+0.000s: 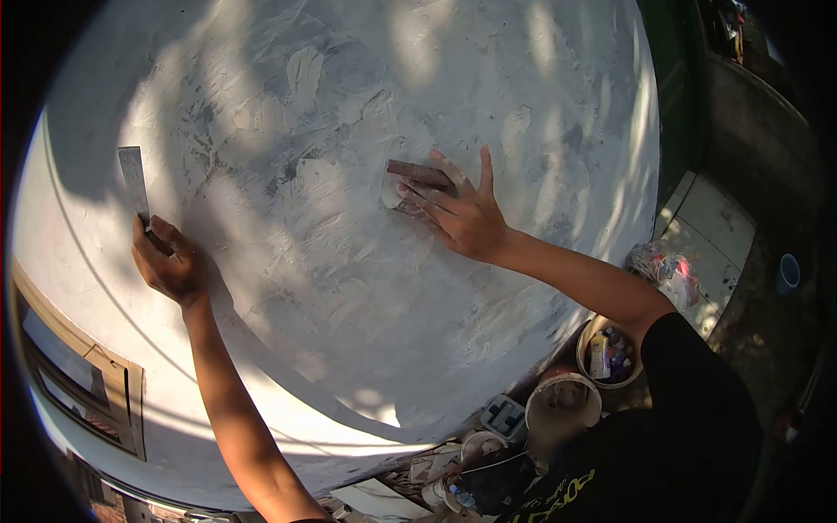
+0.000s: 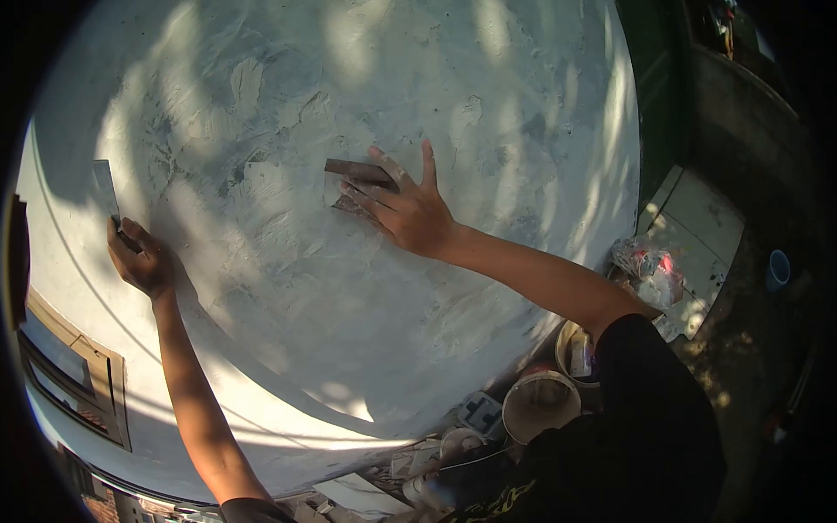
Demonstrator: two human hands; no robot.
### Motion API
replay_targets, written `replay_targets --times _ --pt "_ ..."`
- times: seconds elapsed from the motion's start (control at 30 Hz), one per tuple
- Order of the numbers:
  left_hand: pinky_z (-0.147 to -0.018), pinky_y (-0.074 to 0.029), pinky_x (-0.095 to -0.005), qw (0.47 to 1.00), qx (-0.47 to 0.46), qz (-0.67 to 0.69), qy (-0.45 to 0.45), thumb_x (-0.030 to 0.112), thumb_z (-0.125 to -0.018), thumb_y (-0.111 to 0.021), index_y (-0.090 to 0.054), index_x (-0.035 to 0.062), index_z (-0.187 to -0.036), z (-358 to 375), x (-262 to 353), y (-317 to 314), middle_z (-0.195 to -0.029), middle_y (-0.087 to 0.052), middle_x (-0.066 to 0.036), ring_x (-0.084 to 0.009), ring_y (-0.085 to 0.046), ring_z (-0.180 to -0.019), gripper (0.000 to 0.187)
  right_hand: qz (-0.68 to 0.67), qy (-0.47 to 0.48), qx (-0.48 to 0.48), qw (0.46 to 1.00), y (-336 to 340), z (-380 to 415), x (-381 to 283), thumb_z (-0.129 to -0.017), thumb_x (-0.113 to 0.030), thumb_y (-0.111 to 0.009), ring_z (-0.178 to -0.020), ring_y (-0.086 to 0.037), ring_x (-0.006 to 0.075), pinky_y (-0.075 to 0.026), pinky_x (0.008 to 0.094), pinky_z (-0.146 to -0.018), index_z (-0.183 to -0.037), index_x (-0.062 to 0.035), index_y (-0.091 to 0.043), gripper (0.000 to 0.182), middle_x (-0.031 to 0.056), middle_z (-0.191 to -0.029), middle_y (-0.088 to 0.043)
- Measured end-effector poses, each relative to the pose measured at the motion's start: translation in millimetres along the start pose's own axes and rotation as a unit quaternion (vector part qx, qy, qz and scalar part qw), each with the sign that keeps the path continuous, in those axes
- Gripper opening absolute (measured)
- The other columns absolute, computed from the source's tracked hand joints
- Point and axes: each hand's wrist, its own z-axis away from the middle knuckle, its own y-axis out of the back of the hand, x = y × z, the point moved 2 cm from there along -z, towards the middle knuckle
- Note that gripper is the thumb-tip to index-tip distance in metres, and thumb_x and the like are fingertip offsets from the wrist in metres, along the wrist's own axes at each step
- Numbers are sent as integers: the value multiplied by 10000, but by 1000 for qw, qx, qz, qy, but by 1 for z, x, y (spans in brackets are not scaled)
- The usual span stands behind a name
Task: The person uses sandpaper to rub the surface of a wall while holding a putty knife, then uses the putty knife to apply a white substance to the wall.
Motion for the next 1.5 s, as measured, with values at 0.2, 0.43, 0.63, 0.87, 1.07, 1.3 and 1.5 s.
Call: replay_targets --times 0.2,0.43,0.63,0.87,1.07,1.3,1.5 --pt "-648 -478 -347 1000 15 23 -12 280 -1005 -543 -608 -10 -1183 0 0 -1 -776 -609 -93 -240 -576 -683 347 -32 -78 9 996 -9 -21 -25 -937 -261 -624 -1440 -303 343 -24 816 -1041 -1326 -181 -616 398 -31 -1208 -677" --pt "-648 -469 -355 1000 -3 7 10 309 -1003 -541 -611 5 -1181 1 -2 -1 -763 -584 -75 -219 -551 -665 360 9 -92 14 996 2 -12 -4 -951 -302 -612 -1452 -276 366 20 804 -1037 -1291 -165 -644 368 -20 -1286 -654" --pt "-620 -450 -350 999 25 30 -6 307 -1007 -542 -623 8 -1164 0 2 0 -705 -529 -53 -203 -518 -633 347 16 -111 45 993 2 -51 -1 -956 -288 -599 -1433 -313 372 6 809 -1029 -1268 -107 -653 365 13 -1281 -659" --pt "-692 -485 -383 1000 -16 -17 17 339 -1006 -535 -631 10 -1166 3 -5 -1 -773 -598 -90 -251 -583 -707 378 15 -109 1 994 14 -25 5 -963 -286 -587 -1454 -295 366 33 751 -1074 -1331 -109 -615 410 20 -1402 -582" --pt "-759 -508 -423 1000 1 -9 22 374 -989 -541 -637 6 -1165 2 -2 -2 -878 -668 -149 -322 -643 -823 419 -15 -103 -12 995 -3 -6 -22 -964 -304 -580 -1444 -311 362 2 780 -1054 -1284 -112 -644 378 7 -1322 -637" --pt "-784 -514 -425 1000 -2 0 10 371 -982 -543 -644 0 -1155 -2 -1 -1 -875 -690 -158 -330 -650 -830 422 -49 -61 -7 997 -12 10 -31 -944 -290 -620 -1455 -293 366 47 746 -1076 -1275 -130 -656 370 9 -1311 -645" --pt "-768 -517 -407 1000 -16 -9 9 348 -980 -549 -651 8 -1138 -1 -8 -2 -873 -691 -137 -310 -651 -814 389 -60 -102 -10 993 -20 35 -42 -951 -309 -616 -1465 -280 356 27 783 -1053 -1258 -141 -662 353 -8 -1249 -679"
